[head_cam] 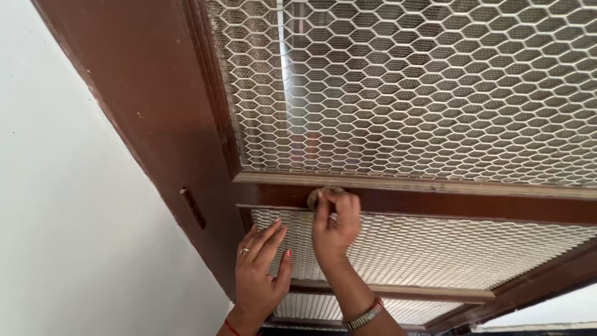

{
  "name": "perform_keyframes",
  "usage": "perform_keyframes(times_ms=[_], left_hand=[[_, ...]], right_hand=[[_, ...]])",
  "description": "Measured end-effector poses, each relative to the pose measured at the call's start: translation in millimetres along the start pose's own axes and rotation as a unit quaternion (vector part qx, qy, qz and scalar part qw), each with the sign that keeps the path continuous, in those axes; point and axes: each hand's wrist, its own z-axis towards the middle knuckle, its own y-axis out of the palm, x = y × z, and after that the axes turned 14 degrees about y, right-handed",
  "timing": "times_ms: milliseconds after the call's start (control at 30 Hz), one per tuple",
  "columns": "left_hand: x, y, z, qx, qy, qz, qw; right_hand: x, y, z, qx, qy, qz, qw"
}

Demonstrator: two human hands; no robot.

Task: The person cleans the wooden frame of a door with a mesh screen. They dip a cloth into a small bowl of yellow liquid and wipe the horizontal and vertical sections of the door frame.

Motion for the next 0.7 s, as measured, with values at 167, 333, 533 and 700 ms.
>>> perform_keyframes(times_ms=[167,333,533,700], left_hand=[[-11,-11,-11,-0.004,-0.019,-0.002,1.0],[-25,-26,-21,-0.012,-0.048,-0.008,0.999],[-31,-30,-26,-0.024,-0.053,-0.028,0.998],[-35,-28,-27,-0.043,-0.071,-0.043,0.996]], right_hand=[[27,-24,15,0.017,-0.031,-0.004,0.999],[38,-40,28,0.058,0.131,0.131,0.981],[-26,14,-12,0.053,0.023,0.015,0.998],[-14,29,-32,-0.044,-0.084,-0.088,0.992]])
